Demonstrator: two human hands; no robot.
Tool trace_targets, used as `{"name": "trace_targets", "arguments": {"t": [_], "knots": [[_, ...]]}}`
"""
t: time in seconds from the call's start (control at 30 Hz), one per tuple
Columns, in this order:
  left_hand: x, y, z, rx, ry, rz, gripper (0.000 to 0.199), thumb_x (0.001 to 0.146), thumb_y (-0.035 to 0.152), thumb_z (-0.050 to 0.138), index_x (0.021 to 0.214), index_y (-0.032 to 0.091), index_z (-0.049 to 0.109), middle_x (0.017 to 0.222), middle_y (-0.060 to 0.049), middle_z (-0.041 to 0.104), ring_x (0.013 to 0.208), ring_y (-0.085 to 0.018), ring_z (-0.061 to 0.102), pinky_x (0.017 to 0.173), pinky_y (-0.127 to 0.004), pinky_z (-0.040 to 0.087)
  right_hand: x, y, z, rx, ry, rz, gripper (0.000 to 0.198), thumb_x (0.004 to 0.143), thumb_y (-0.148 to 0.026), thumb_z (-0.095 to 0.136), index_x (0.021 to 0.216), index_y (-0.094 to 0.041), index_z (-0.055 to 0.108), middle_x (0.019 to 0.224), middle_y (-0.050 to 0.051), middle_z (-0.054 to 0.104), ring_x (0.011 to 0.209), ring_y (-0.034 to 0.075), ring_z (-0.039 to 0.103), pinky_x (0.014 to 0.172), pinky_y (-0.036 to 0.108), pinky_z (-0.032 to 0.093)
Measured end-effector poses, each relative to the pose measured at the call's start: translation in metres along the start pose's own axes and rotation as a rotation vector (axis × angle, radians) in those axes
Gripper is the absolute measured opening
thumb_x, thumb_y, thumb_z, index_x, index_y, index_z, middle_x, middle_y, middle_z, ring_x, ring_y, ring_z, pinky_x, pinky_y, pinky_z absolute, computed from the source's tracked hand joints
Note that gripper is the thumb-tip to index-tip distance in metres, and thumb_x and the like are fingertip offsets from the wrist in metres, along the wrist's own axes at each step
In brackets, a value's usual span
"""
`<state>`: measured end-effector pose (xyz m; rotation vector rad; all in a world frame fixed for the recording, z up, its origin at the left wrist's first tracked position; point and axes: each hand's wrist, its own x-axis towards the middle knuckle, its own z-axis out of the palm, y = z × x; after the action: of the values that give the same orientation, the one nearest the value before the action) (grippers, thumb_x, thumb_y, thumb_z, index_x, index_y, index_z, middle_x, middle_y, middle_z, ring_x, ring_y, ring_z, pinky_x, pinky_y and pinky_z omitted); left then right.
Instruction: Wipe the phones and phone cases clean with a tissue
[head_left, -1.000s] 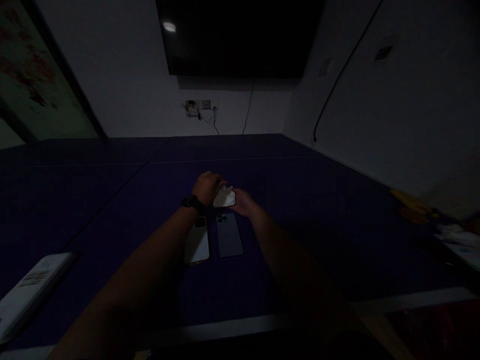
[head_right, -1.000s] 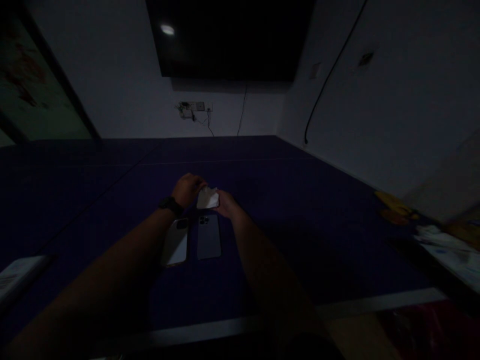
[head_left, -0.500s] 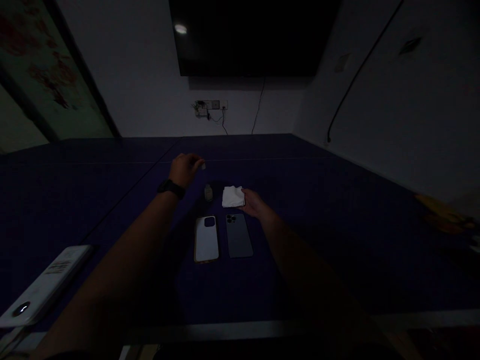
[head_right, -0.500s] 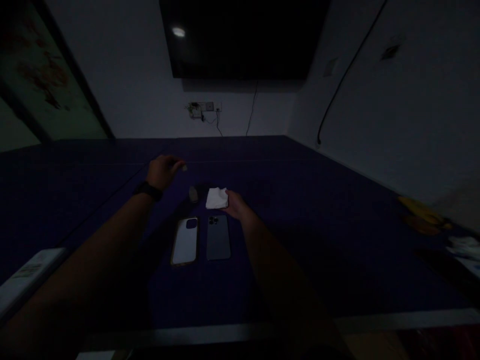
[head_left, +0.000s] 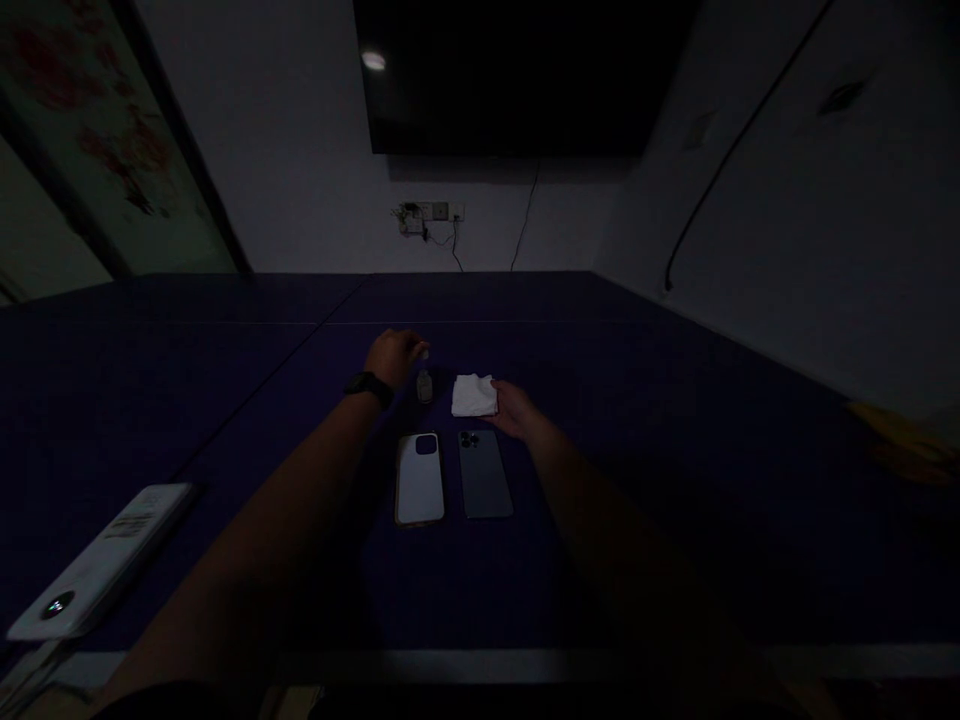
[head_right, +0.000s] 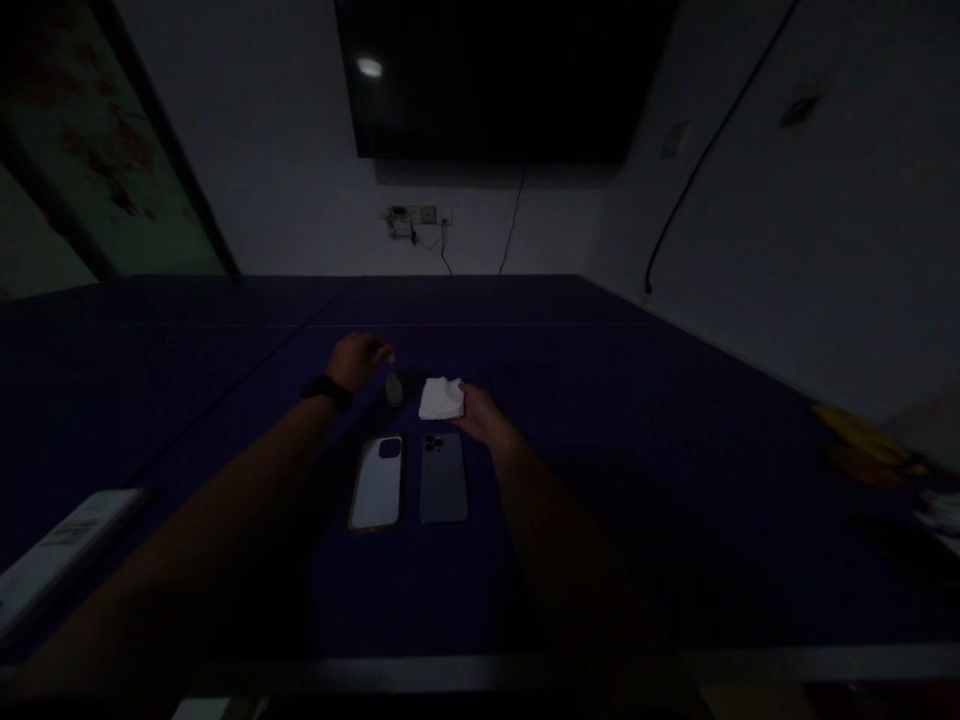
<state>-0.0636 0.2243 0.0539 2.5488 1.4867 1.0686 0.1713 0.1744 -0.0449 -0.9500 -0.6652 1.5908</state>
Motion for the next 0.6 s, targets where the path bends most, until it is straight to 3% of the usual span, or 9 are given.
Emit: {"name": "trace_targets", "arguments": {"t": [0.33,0.47,0.6], "knots": [[-0.024,-0.007,0.020,0.014,-0.059,-0.045,0.026,0.095,0.042,0.057,0.095,0.022,0.074,0.095,-0.010,0.076,0.096,-0.024,0.067,0.086,-0.035,0.051,-0.001,0.000,0.003,0.017,0.044,0.025,0.034,0.102,-0.042,0.055,0.123,-0.016,0.062,0.116,0.009,0.069,0.100,0.022,0.069,0.088,0.044,0.058],[-0.028,-0.003,0.016,0.017,-0.064,-0.065,0.033,0.098,0.046,0.051,0.105,0.021,0.071,0.105,-0.011,0.075,0.101,-0.023,0.066,0.091,-0.035,0.050,-0.001,0.000,0.002,0.012,0.056,0.020,0.033,0.105,-0.040,0.043,0.121,-0.018,0.063,0.106,0.010,0.073,0.099,0.023,0.070,0.088,0.046,0.058],[-0.037,-0.008,0.005,0.066,-0.068,-0.128,0.046,0.101,0.049,0.038,0.114,0.015,0.066,0.118,-0.019,0.071,0.108,-0.025,0.066,0.091,-0.035,0.050,-0.001,-0.001,0.002,0.013,0.059,0.025,0.035,0.102,-0.043,0.054,0.122,-0.015,0.061,0.114,0.009,0.070,0.098,0.022,0.070,0.088,0.044,0.058]]}}
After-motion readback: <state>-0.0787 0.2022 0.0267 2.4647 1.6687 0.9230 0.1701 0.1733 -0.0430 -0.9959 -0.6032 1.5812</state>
